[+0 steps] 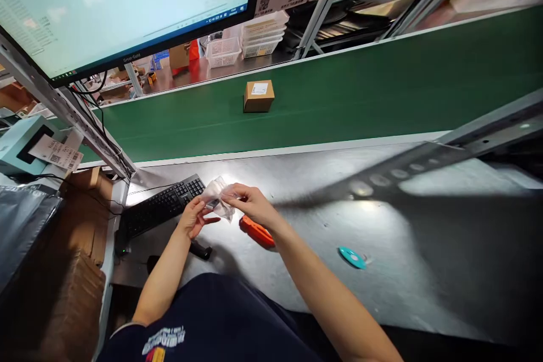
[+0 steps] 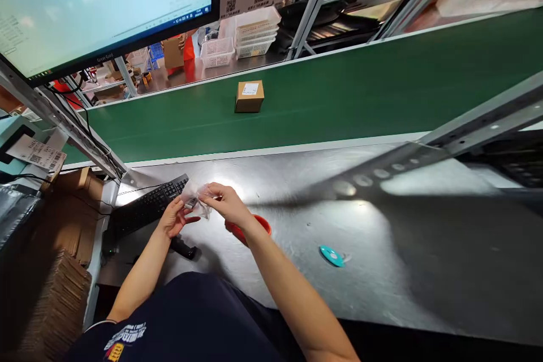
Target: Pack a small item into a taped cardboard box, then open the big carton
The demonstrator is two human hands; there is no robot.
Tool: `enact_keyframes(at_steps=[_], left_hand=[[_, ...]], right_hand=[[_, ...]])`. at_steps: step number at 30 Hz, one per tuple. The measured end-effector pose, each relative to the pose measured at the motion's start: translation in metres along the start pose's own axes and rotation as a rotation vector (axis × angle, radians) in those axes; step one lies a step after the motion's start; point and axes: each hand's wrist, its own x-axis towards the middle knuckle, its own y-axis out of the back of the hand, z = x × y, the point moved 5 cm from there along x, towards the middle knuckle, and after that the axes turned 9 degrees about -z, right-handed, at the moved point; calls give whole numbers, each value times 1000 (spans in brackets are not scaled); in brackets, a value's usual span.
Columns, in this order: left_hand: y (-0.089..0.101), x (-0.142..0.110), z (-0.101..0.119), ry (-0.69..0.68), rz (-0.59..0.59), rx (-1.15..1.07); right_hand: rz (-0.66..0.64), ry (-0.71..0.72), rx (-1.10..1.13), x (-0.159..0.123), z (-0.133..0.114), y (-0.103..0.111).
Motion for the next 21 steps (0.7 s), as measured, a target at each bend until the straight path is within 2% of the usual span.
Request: enact_keyframes(at_steps=[3, 6, 8, 12, 14, 17, 21], left_hand=[[-13, 9, -5, -21, 23, 22], [-22, 11, -2, -31, 45, 68], [-28, 9, 1, -43, 0, 58], [-40, 7, 9, -71, -126, 197], [-41, 10, 16, -116, -82, 315], [-35, 16, 23, -170, 63, 353], [-26, 25, 20, -133, 104, 335]], right_hand=[[38, -66, 34, -3, 13, 8], [232, -47, 76, -7, 16, 20], [314, -13, 111, -8, 13, 23], [210, -8, 198, -5, 6, 13], [214, -9, 268, -7, 8, 13], [334, -67, 352, -14, 25, 19], [206, -194, 322, -14, 51, 11]])
